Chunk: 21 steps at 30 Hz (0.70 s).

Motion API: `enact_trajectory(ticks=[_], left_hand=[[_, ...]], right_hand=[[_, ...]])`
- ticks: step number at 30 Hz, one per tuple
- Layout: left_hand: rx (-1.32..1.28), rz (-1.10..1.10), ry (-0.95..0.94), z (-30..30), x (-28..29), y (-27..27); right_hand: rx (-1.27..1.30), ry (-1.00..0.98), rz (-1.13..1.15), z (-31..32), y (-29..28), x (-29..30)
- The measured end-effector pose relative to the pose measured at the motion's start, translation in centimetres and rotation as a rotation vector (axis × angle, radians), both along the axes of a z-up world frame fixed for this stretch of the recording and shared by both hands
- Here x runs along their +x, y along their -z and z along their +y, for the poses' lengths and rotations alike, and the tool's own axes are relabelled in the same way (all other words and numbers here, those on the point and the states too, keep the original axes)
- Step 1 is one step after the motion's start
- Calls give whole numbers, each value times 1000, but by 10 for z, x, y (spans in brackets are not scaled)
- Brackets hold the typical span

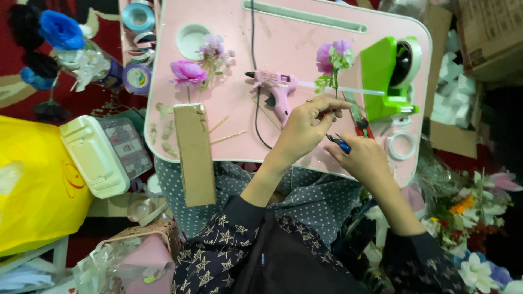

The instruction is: The person assembles a floral arrangement by hand, gluing artificial flowers into a cardboard tube and wrapping it with tape.

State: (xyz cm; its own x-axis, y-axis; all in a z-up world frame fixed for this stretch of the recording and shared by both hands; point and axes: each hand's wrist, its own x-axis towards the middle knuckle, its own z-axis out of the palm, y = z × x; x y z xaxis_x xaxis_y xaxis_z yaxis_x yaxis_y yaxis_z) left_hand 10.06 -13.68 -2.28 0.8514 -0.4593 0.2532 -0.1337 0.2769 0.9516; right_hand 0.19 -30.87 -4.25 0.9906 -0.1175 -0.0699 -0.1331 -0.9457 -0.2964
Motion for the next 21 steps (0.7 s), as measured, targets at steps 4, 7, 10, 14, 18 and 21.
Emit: enact_trajectory(ticks=[4,7,10,14,18,21], left_hand=[[8,22,-38,12,-5,-5],[-97,106,-15,24,-18,-18],[-235,232,37,36,-34,-5],[-299,357,140,61,-48,-12],[-354,450,136,67,-63,8],[-303,452,140,73,-71,21]], right_hand=[[-218,-39,37,-4,-15,0],[-303,-100,-167,-2,0,2],[-245,-133,-325,9,2,10],[750,-48,-279,47,-39,18],[1380,-35,-253,72,-15,13],[1528,38,-229,79,3,10]])
